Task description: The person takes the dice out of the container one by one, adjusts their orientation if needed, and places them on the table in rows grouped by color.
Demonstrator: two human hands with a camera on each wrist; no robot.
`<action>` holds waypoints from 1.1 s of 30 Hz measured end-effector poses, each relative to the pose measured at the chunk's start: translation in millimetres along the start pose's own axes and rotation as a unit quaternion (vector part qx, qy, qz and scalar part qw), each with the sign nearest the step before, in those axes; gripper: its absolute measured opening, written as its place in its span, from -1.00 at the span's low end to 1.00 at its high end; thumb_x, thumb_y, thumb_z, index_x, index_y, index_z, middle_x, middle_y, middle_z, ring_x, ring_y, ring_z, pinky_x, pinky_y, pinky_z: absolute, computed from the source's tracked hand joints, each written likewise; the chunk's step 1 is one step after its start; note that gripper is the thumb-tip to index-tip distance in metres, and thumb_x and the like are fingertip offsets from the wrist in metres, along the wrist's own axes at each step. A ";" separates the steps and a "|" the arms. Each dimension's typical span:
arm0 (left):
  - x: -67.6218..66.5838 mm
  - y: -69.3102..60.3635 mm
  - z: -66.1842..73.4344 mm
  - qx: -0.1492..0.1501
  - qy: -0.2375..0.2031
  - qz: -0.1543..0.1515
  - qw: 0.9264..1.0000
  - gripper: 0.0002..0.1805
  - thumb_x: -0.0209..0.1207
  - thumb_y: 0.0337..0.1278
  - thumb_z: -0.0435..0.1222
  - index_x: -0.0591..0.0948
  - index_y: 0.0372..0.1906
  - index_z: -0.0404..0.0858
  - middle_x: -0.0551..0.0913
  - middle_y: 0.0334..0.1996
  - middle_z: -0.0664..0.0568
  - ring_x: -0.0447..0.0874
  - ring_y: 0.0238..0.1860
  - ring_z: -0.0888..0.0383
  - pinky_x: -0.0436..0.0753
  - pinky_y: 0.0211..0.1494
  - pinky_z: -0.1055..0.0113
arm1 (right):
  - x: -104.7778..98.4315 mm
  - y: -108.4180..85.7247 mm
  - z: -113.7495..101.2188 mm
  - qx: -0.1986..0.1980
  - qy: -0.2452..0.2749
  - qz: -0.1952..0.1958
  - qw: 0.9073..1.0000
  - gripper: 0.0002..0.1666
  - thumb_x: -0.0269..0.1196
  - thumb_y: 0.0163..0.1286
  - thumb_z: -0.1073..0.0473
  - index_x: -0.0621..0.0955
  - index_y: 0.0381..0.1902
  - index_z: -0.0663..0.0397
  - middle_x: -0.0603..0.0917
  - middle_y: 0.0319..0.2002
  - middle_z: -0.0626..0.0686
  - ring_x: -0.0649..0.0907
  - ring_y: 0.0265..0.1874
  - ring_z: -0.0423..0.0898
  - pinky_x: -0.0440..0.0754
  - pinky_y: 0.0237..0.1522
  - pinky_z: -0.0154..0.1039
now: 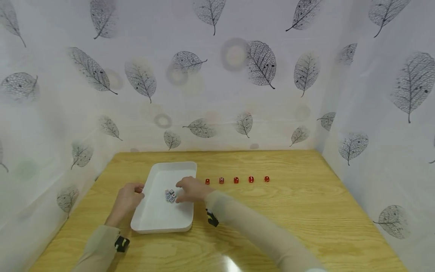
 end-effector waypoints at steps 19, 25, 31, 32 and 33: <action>-1.0 -0.4 2.1 0.010 0.002 -0.004 1.000 -0.59 0.06 0.14 -0.45 0.57 0.09 -0.54 0.66 -0.12 -0.34 0.64 -0.13 -0.15 0.65 -0.17 0.08 | 21.6 17.1 -2.9 -0.008 -0.107 0.029 0.994 -0.56 0.41 0.16 -0.13 0.70 0.01 -0.24 0.65 -0.21 -0.22 0.55 -0.26 -0.28 0.52 -0.10 -0.37; -0.9 2.0 4.4 0.012 0.003 -0.006 1.000 -0.59 0.06 0.14 -0.44 0.56 0.10 -0.54 0.65 -0.11 -0.35 0.64 -0.13 -0.15 0.65 -0.17 0.08 | 20.9 17.2 -0.3 -0.010 -0.085 0.038 0.996 -0.66 0.39 0.20 -0.11 0.73 -0.06 -0.24 0.66 -0.23 -0.24 0.56 -0.26 -0.30 0.51 -0.11 -0.39; -1.0 0.7 4.1 0.015 -0.005 -0.005 1.000 -0.58 0.04 0.14 -0.44 0.55 0.11 -0.56 0.65 -0.11 -0.36 0.63 -0.11 -0.17 0.64 -0.13 0.04 | 20.9 16.9 0.2 -0.009 -0.066 0.038 0.997 -0.69 0.39 0.21 -0.12 0.74 -0.14 -0.18 0.68 -0.25 -0.23 0.56 -0.27 -0.30 0.51 -0.09 -0.40; -0.8 -0.3 3.2 0.014 -0.007 -0.005 1.000 -0.58 0.04 0.15 -0.44 0.55 0.11 -0.56 0.65 -0.11 -0.36 0.62 -0.10 -0.17 0.64 -0.13 0.04 | 21.4 16.7 -0.4 -0.012 -0.065 0.038 0.997 -0.70 0.39 0.21 -0.12 0.74 -0.15 -0.17 0.67 -0.26 -0.23 0.56 -0.28 -0.31 0.51 -0.11 -0.42; -0.7 -1.3 2.0 0.013 -0.008 -0.005 1.000 -0.58 0.04 0.15 -0.44 0.55 0.11 -0.56 0.65 -0.11 -0.36 0.62 -0.10 -0.17 0.64 -0.12 0.04 | 21.9 16.5 -1.3 -0.016 -0.066 0.038 0.997 -0.70 0.39 0.21 -0.12 0.74 -0.16 -0.16 0.67 -0.27 -0.23 0.55 -0.29 -0.31 0.50 -0.13 -0.43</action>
Point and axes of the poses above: each hand's wrist, its own y-axis towards the middle knuckle, its own x-axis out of the palm, z = x × y, the point moved 7 cm from there along y, towards the middle knuckle
